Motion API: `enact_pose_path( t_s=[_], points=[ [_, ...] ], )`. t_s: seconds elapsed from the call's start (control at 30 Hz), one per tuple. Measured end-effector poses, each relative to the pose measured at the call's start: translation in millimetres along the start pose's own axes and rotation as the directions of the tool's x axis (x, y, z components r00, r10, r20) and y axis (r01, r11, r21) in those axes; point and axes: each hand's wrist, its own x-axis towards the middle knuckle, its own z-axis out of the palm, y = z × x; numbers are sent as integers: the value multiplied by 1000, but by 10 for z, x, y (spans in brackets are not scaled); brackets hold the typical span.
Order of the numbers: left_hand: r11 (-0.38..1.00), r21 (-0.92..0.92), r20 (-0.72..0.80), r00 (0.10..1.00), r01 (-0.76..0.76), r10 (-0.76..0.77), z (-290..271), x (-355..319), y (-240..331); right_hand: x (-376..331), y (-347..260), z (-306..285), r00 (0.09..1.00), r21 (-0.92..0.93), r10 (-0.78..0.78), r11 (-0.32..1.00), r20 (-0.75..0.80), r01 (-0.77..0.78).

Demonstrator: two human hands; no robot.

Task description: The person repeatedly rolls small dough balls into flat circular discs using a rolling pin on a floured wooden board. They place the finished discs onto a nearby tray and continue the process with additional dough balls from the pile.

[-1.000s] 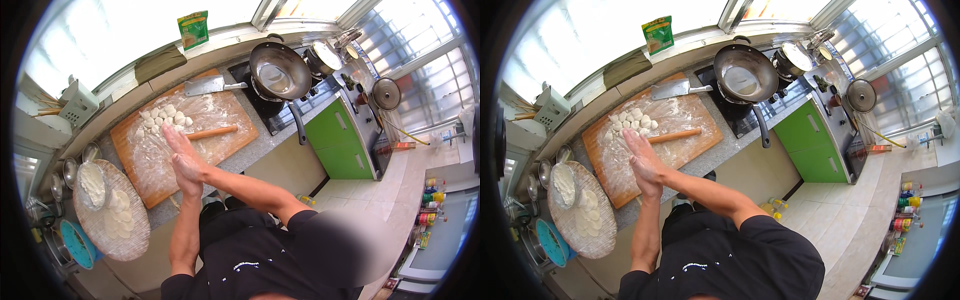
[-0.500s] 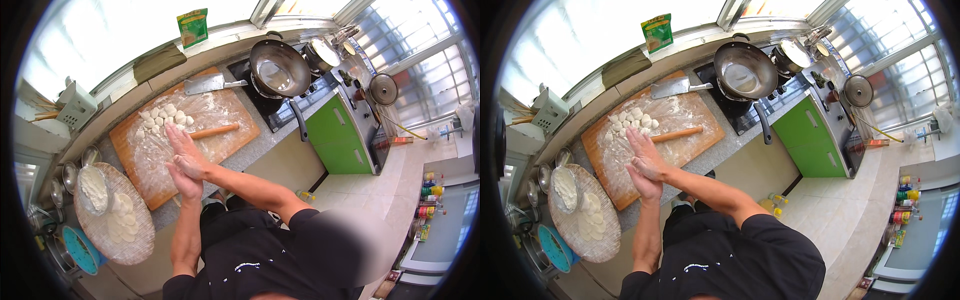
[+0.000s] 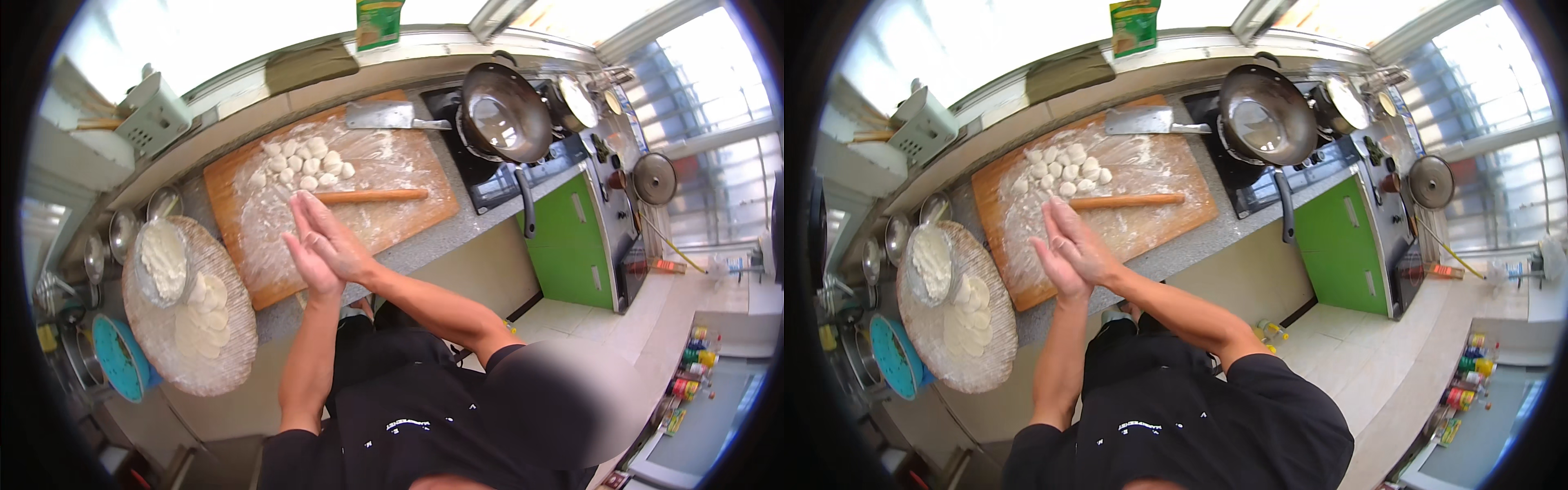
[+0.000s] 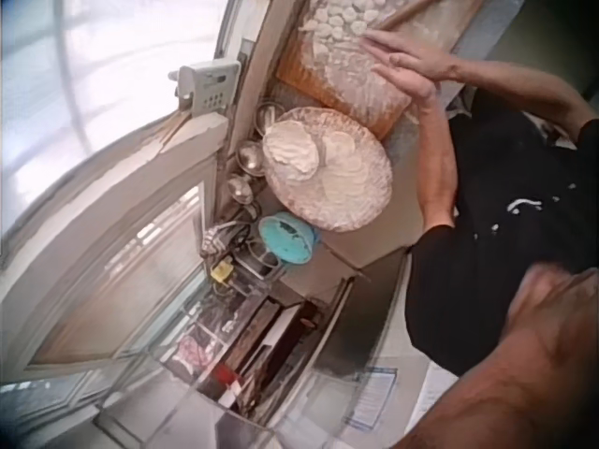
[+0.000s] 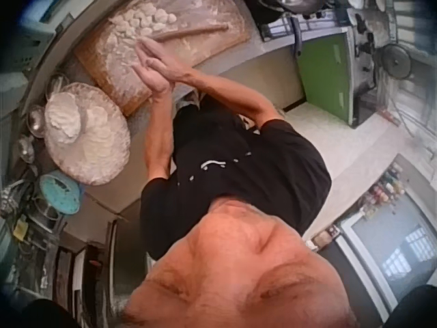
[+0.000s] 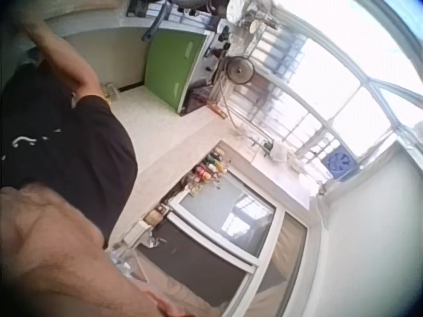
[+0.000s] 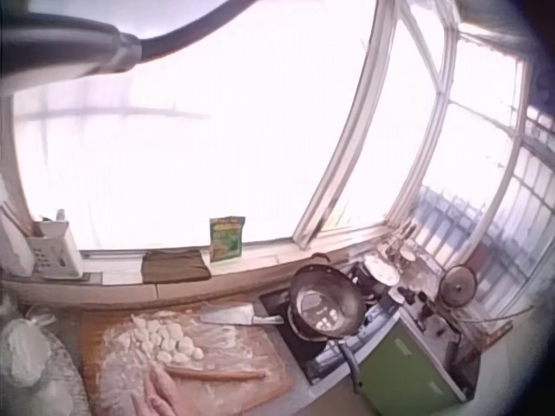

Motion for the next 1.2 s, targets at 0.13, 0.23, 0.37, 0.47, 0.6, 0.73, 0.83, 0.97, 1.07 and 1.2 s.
enact_pose_path(
  t_s=[0.13, 0.23, 0.37, 0.47, 0.6, 0.73, 0.83, 0.97, 1.07, 1.2],
  points=[
    [997, 1, -171, 982, -76, 75, -168, 114, -274, 39, 497, 54, 925, 605, 377, 749, -53, -271],
    [983, 139, -380, 910, -121, 166, -515, 111, -312, 143, 750, 12, 955, 221, 293, 929, 50, -297],
    [984, 127, -565, 807, -121, 172, -911, 72, -255, 176, 1242, 36, 957, -588, -68, 776, 282, 229],
    [989, 91, -650, 745, -118, 149, -1066, 26, -106, 212, 1167, 7, 999, -347, 39, 937, 6, -35],
    [988, 64, -662, 735, -140, 147, -1231, 5, -24, 228, 900, -204, 959, -101, 175, 974, -222, -201],
    [987, 149, -701, 698, -59, 148, -1172, 37, -32, 300, 1006, -113, 982, -519, -182, 845, -56, 127],
    [928, 356, -604, 785, 112, 138, -1423, -75, -137, 260, 699, -32, 998, -591, -61, 804, 20, 61],
    [819, 507, -490, 871, 268, 19, -1375, -182, -239, -91, 601, -64, 973, -668, 226, 732, 51, -135],
    [692, 647, -392, 918, 320, -58, -1436, -222, -466, -183, 873, -54, 968, -648, 221, 756, 117, -95],
    [532, 776, -342, 935, 340, -98, -1255, -117, -539, -162, 937, -35, 984, -660, 134, 751, 121, -21]
  ],
)
